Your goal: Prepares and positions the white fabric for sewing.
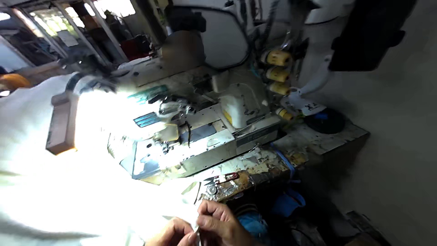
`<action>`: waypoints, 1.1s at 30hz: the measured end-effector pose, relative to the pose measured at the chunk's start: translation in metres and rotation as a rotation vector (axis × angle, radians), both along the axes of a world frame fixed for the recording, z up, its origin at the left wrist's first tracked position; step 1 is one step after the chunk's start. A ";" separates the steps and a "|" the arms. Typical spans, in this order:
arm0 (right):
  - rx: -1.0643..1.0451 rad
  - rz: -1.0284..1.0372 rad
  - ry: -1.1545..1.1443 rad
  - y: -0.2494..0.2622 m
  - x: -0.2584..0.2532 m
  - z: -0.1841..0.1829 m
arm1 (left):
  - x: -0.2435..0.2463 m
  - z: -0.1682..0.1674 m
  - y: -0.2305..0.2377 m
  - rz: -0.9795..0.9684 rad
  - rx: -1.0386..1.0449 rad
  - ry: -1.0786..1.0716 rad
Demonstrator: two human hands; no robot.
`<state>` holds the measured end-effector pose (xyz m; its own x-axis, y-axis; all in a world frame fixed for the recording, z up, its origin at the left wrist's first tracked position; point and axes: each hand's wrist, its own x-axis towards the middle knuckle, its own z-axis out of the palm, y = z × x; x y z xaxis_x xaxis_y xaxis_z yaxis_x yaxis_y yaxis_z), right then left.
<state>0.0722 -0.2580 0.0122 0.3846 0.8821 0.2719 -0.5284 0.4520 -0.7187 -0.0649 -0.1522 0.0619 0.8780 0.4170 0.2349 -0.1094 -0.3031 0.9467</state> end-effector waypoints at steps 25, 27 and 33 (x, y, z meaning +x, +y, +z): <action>-0.151 -0.558 -0.744 0.020 -0.041 -0.010 | -0.034 -0.016 0.025 0.130 -0.492 -0.037; -0.127 -0.585 -0.667 0.020 -0.038 -0.009 | -0.035 -0.016 0.024 0.117 -0.491 -0.043; -0.225 -0.701 -0.896 0.016 -0.031 -0.016 | -0.030 -0.014 0.022 0.023 -0.550 -0.038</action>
<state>0.0415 -0.2419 -0.0035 0.5569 0.6147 0.5585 0.5268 0.2585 -0.8097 -0.0951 -0.1307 0.0484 0.8621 0.5066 0.0083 -0.1459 0.2326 0.9616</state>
